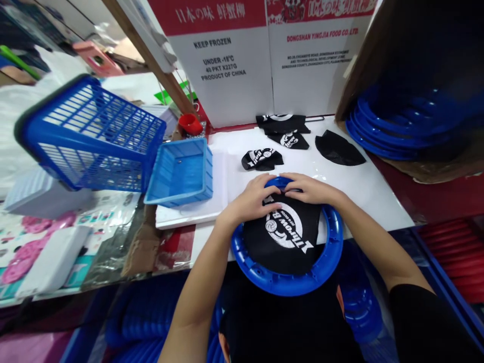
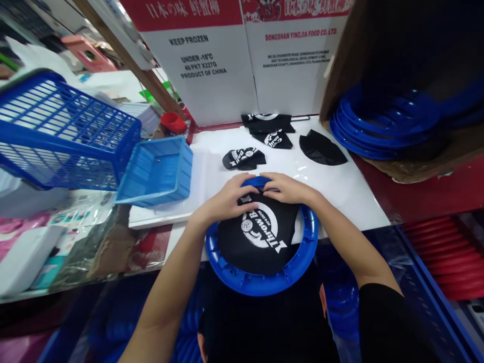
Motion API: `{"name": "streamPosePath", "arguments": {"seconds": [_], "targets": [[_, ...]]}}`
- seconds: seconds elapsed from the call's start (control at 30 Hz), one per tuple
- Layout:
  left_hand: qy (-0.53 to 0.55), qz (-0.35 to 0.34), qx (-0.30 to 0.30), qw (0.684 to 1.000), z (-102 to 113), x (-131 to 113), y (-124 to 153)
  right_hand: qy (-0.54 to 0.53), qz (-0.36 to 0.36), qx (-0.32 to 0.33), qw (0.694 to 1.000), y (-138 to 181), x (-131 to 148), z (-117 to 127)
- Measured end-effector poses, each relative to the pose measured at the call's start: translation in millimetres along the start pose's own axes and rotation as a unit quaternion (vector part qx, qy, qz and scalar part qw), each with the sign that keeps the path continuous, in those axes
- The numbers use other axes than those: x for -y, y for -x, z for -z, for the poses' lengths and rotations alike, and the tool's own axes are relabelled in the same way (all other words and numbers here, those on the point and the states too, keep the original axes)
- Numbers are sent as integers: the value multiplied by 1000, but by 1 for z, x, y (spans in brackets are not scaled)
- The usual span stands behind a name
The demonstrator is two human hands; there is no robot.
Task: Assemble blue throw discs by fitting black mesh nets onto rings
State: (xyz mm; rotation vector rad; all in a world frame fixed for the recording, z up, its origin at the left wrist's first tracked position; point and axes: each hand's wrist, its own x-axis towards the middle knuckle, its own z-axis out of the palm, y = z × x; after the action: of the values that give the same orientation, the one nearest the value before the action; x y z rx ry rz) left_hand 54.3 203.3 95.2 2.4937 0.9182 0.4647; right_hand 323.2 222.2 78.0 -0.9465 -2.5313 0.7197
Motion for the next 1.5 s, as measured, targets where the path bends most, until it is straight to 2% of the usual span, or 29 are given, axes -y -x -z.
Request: {"name": "streamPosePath", "arguments": {"seconds": [0.1,0.23,0.37,0.43,0.57,0.7,0.9,1.1,1.3,1.5], "targets": [[2,6,31,999,-9,5,-1,10,19,-25,999,-3,5,-7],[-48,38,40,997,-11,0,-1,63,4,-59,996,3,10,4],[-124,108,44,985,-10,-16,0,55,-27,-9,998,11,8,21],[-135,117,54,982,-8,-21,1,38,-54,26,998,13,6,25],[-68,108,70,989,6,-15,6,-12,-84,87,993,12,2,27],[40,90,43,994,22,-3,10,-55,-84,108,989,11,3,25],[57,124,1,991,25,-3,8,-86,-81,133,984,12,1,24],[144,166,-11,976,22,5,5,-127,-83,108,983,12,4,31],[196,130,-20,972,16,18,1,-171,-104,77,977,10,1,39],[239,151,14,959,17,25,1,-220,-129,77,964,9,-9,40]]}}
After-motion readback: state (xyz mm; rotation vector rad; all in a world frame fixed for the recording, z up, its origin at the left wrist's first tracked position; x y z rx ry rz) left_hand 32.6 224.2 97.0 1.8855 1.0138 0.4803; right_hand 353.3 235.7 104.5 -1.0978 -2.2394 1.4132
